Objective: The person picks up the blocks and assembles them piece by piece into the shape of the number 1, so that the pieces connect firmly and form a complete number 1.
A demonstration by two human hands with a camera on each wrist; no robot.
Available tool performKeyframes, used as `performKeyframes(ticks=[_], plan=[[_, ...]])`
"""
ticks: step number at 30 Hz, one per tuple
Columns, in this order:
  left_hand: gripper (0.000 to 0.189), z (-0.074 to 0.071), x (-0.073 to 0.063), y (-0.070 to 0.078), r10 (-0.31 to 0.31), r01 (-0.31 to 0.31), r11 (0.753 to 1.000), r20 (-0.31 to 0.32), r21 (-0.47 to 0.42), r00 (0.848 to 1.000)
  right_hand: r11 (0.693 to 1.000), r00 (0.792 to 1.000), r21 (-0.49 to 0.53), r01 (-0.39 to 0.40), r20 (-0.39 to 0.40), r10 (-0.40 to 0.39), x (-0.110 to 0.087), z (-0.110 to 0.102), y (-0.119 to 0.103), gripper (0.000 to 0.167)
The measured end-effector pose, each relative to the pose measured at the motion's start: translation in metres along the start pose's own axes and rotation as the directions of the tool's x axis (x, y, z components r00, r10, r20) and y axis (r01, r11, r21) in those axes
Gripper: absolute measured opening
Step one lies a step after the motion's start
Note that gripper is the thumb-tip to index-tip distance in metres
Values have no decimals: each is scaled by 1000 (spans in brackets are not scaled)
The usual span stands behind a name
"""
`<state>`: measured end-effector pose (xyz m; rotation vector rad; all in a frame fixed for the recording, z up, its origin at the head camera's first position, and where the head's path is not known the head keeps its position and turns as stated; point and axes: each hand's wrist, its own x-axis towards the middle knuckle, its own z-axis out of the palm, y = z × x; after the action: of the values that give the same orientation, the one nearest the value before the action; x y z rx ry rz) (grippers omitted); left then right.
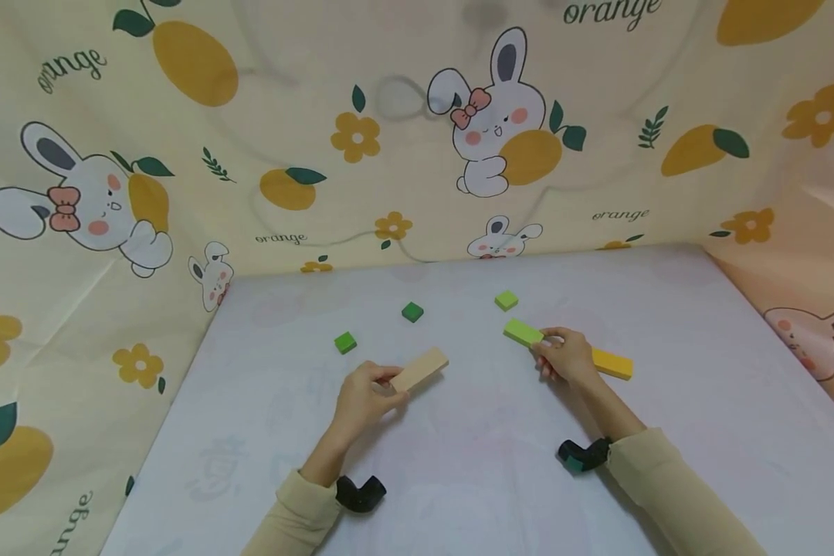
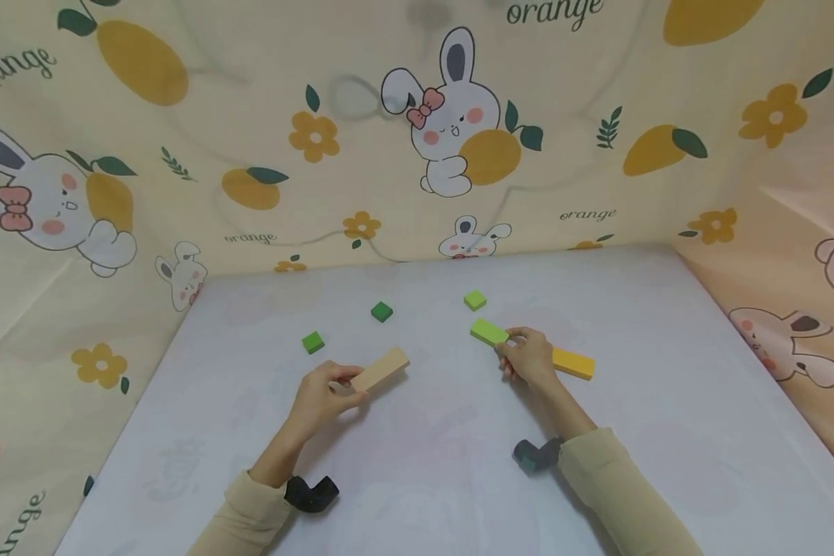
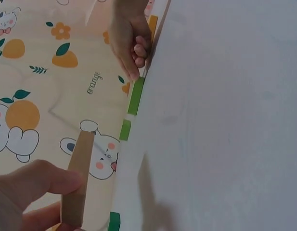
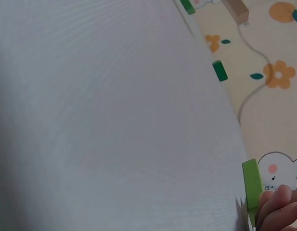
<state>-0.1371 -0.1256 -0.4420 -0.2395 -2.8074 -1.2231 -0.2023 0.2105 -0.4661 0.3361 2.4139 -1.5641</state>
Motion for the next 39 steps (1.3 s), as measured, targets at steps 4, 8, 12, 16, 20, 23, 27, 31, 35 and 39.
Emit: performKeyframes(ticks=[4, 8, 12, 16, 20, 23, 27, 31, 35, 39], plan=[[31, 2, -3, 2, 34, -34, 999, 2, -5, 999, 1000, 1000, -7, 8, 0, -8, -1, 1, 0, 51], [32, 4, -5, 5, 42, -42, 999, 17, -6, 999, 1000, 1000, -13, 22, 9, -22, -1, 0, 0, 53], [32, 5, -8, 9, 41, -40, 999, 28, -22, 999, 1000, 1000, -4, 19, 9, -19, 0, 1, 1, 54], [31, 8, -11, 11, 62, -60, 997, 56, -39, 997, 1000, 1000, -4, 16, 10, -16, 0, 2, 2, 54], [31, 11, -13, 14, 75, -69, 996, 94, -65, 993, 999, 999, -14, 31, 10, -31, 1, 2, 4, 54], [31, 14, -14, 16, 71, -61, 994, 110, -85, 991, 998, 999, -30, 48, 10, -47, 1, 0, 5, 53], [32, 17, -15, 18, 78, -67, 994, 133, -90, 988, 997, 998, -45, 59, 8, -58, 0, -2, 5, 52], [32, 21, -16, 19, 94, -81, 993, 155, -90, 983, 996, 997, -58, 71, 7, -71, 1, -3, 4, 52], [32, 24, -20, 21, 105, -90, 992, 178, -91, 978, 994, 996, -71, 84, 4, -84, 1, -3, 4, 52], [33, 26, -22, 22, 105, -87, 992, 217, -92, 970, 993, 996, -79, 86, 4, -86, 1, -3, 5, 52]])
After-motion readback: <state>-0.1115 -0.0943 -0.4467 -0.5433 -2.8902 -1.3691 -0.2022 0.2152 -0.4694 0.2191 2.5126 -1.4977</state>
